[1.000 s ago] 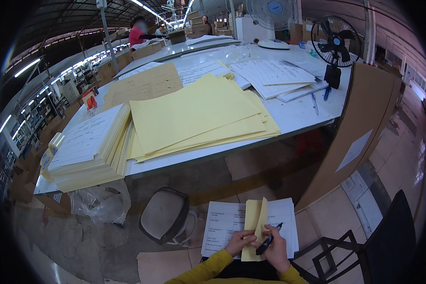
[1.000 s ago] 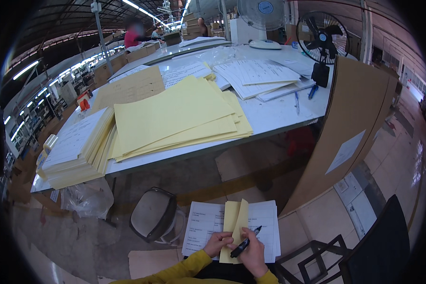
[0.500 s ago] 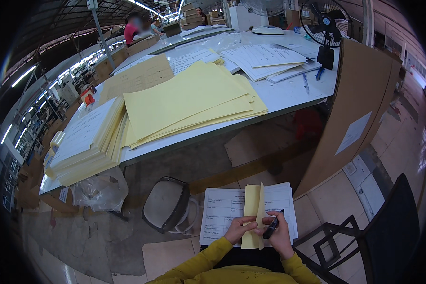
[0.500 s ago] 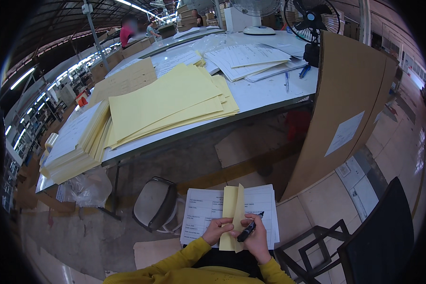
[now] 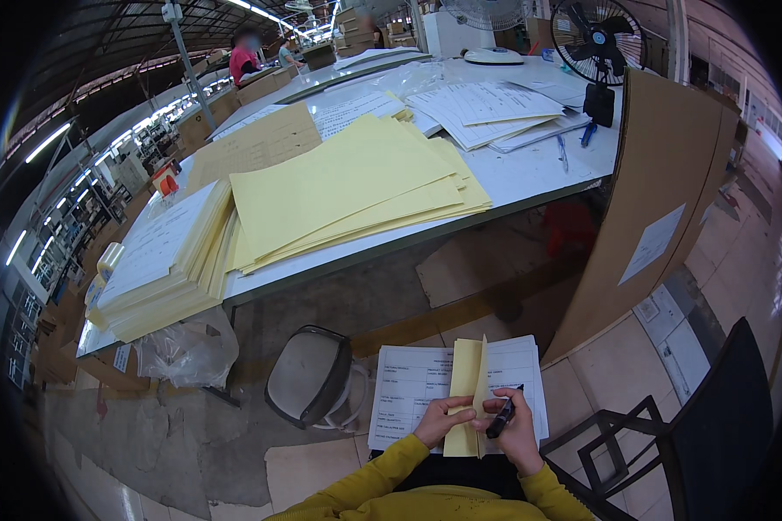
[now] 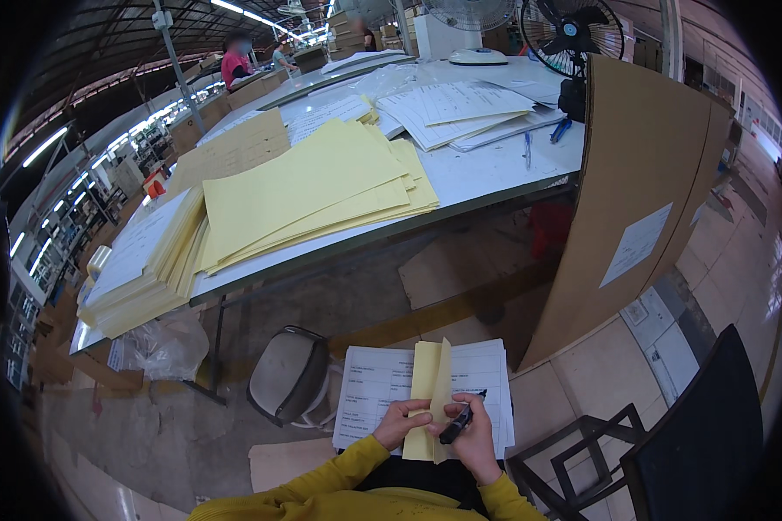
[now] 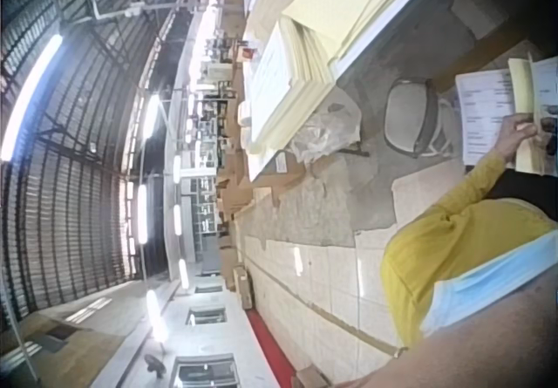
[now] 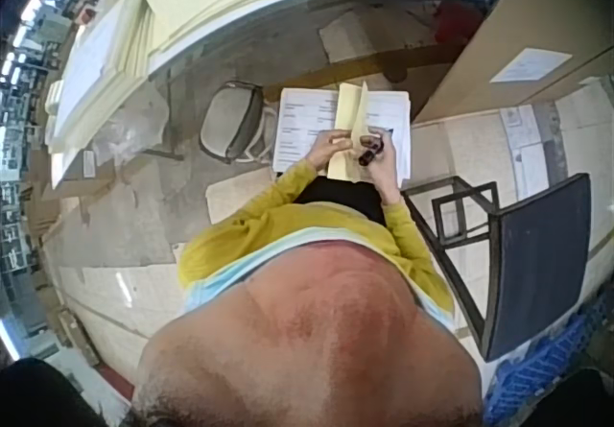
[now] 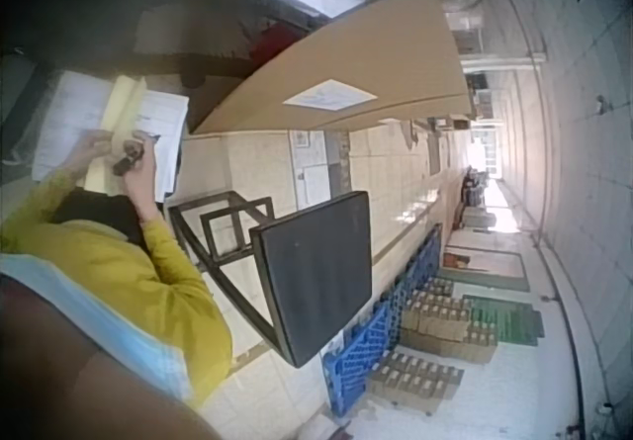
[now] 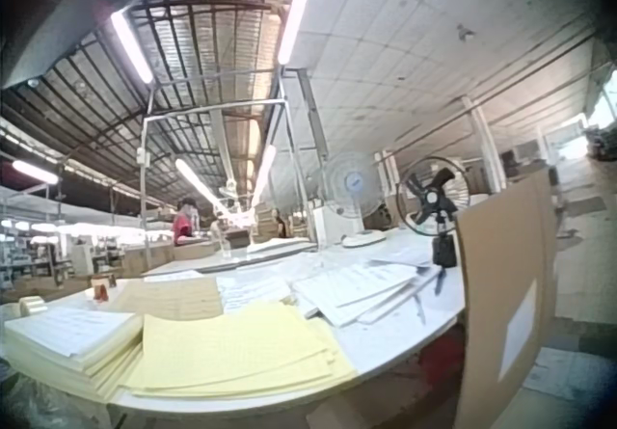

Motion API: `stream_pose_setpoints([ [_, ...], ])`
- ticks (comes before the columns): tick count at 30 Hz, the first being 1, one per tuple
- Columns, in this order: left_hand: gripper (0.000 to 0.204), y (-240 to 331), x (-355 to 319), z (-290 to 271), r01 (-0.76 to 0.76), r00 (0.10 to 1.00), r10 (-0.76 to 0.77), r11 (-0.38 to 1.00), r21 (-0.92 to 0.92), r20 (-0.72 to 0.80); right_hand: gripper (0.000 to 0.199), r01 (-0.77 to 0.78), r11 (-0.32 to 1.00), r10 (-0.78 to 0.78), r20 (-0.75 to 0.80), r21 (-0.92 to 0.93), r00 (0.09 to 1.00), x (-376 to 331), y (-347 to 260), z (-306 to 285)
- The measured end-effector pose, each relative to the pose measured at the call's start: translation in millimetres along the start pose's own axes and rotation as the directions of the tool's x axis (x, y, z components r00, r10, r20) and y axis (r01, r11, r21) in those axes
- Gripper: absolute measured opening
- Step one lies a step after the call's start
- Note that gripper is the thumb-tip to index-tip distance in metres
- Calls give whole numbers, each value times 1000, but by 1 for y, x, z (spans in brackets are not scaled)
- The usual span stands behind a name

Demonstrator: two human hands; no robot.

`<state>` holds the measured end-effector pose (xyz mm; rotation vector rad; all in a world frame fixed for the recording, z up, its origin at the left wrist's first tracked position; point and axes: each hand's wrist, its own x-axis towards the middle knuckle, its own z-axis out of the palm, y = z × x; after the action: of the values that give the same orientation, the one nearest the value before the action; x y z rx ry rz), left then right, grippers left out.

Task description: Fill out production logs and organize paperwork on a desk in a manufacturing facility.

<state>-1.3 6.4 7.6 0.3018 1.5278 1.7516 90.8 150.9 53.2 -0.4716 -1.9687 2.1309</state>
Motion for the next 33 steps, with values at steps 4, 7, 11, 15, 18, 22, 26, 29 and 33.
stream_pose_setpoints([
  [4,50,0,-1,-2,3,1000,-3,1000,-30,1,58,-11,1000,11,1,4,1000,1,-3,4],
  [7,50,1,-1,1,-4,1000,4,1000,-23,4,57,16,999,-16,-10,-34,1000,-2,-4,2],
  [11,51,1,-1,-1,-5,1000,6,999,-36,18,57,-2,1000,2,-10,-7,1000,-1,-4,3],
  [15,52,-2,0,-3,-3,1000,3,1000,-13,7,57,-19,1000,19,-14,-9,1000,-1,-1,3],
  [18,53,-5,1,-3,-10,1000,11,999,-32,9,57,-32,999,32,-11,15,999,-1,-2,3],
  [22,52,1,-1,-1,-8,1000,8,1000,-21,9,58,-63,997,64,-28,50,998,-3,-4,4],
  [26,50,8,-4,3,-4,1000,4,1000,-9,4,60,70,996,-65,-91,55,994,-3,7,6],
  [29,48,4,-3,2,-9,1000,10,999,-39,17,60,60,996,-56,-73,65,996,-1,7,5],
  [33,47,7,-1,1,-20,999,22,999,-38,29,58,-8,997,8,11,78,1000,5,9,1],
])
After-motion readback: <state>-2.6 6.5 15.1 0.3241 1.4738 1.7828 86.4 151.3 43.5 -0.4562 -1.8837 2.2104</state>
